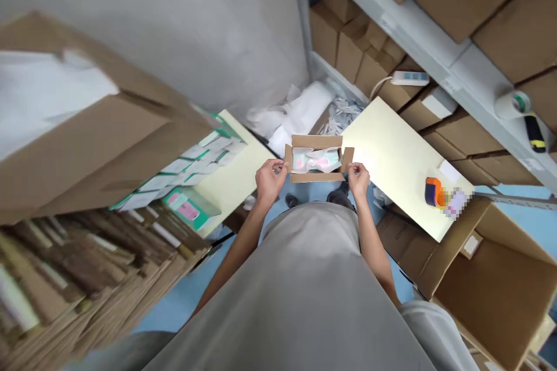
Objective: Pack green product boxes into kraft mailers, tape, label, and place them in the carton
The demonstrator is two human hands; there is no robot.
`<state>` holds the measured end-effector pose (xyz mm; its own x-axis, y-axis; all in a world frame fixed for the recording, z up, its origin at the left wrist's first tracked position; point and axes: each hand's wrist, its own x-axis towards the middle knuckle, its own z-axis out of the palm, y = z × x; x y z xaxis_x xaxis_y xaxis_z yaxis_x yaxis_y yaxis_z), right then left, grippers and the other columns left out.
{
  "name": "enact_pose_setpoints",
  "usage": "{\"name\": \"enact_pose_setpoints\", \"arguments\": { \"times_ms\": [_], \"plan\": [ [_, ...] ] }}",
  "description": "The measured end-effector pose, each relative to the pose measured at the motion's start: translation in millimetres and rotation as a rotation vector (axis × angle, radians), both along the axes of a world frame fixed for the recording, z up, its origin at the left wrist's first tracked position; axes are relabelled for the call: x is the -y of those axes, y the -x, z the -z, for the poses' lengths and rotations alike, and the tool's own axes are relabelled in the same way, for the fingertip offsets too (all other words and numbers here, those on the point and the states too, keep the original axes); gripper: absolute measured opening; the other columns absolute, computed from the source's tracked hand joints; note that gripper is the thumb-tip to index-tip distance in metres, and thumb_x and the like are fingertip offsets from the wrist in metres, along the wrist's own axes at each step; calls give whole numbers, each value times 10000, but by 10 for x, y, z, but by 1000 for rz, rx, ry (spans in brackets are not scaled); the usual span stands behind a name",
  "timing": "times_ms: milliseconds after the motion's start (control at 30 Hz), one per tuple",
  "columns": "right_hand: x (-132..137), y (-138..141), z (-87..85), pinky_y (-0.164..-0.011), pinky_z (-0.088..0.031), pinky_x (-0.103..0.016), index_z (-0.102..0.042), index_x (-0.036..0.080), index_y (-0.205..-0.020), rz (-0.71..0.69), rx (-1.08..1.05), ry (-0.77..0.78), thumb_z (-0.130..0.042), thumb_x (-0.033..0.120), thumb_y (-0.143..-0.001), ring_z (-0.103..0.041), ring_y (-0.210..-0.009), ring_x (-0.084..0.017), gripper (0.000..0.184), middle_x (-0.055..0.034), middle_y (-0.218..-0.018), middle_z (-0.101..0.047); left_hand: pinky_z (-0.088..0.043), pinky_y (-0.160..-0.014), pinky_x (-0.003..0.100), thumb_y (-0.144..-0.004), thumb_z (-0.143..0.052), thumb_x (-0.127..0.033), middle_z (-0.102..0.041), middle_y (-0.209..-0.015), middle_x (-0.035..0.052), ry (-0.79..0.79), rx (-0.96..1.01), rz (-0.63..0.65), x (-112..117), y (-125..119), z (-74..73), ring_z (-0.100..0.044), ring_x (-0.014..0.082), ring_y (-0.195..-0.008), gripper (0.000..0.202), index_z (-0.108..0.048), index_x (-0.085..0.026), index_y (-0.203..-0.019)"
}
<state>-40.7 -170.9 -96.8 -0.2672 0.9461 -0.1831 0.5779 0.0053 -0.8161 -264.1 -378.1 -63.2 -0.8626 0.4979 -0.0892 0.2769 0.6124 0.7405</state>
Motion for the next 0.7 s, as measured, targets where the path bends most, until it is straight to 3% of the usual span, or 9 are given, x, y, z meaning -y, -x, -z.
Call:
{"name": "enact_pose_setpoints", "arguments": {
  "times_ms": [200, 367, 533, 700],
  "plan": [
    [-779, -1047, 49, -887, -613, -434, -715, 246, -851, 271, 3, 21, -639, 620, -854, -765, -891, -306, 381, -122, -886, -838, -587, -912, 348, -1013, -672, -315, -824, -1045, 89, 67, -20, 366, -1653, -457, 81, -755, 243, -884, 128, -756, -223, -981],
    [-1205, -1756, 49, -888, -625, -439, -730, 247, -875, 445, 56, 3, -643, 581, -894, -789, -906, -317, 345, -123, -902, -849, -589, -921, 358, -1001, -674, -313, -836, -1063, 100, 123, -18, 598, -2691, -984, 227, -772, 258, -899, 113, -744, -235, -957],
    [-1406, -2098, 109, -868, -619, -438, -689, 265, -816, 597, 95, 61, -665, 538, -882, -787, -860, -325, 282, -123, -869, -845, -591, -946, 375, -1004, -659, -277, -839, -1059, 99, 190, 23, 667, -3250, -1414, 346, -783, 261, -897, 79, -721, -231, -989],
    [-1399, -2098, 142, -882, -608, -436, -670, 267, -810, 579, 96, 128, -689, 608, -913, -788, -875, -321, 357, -123, -911, -849, -603, -954, 375, -972, -696, -209, -813, -1085, 89, 193, 34, 842, -3340, -1603, 392, -787, 254, -945, 34, -709, -239, -967]
  ]
}}
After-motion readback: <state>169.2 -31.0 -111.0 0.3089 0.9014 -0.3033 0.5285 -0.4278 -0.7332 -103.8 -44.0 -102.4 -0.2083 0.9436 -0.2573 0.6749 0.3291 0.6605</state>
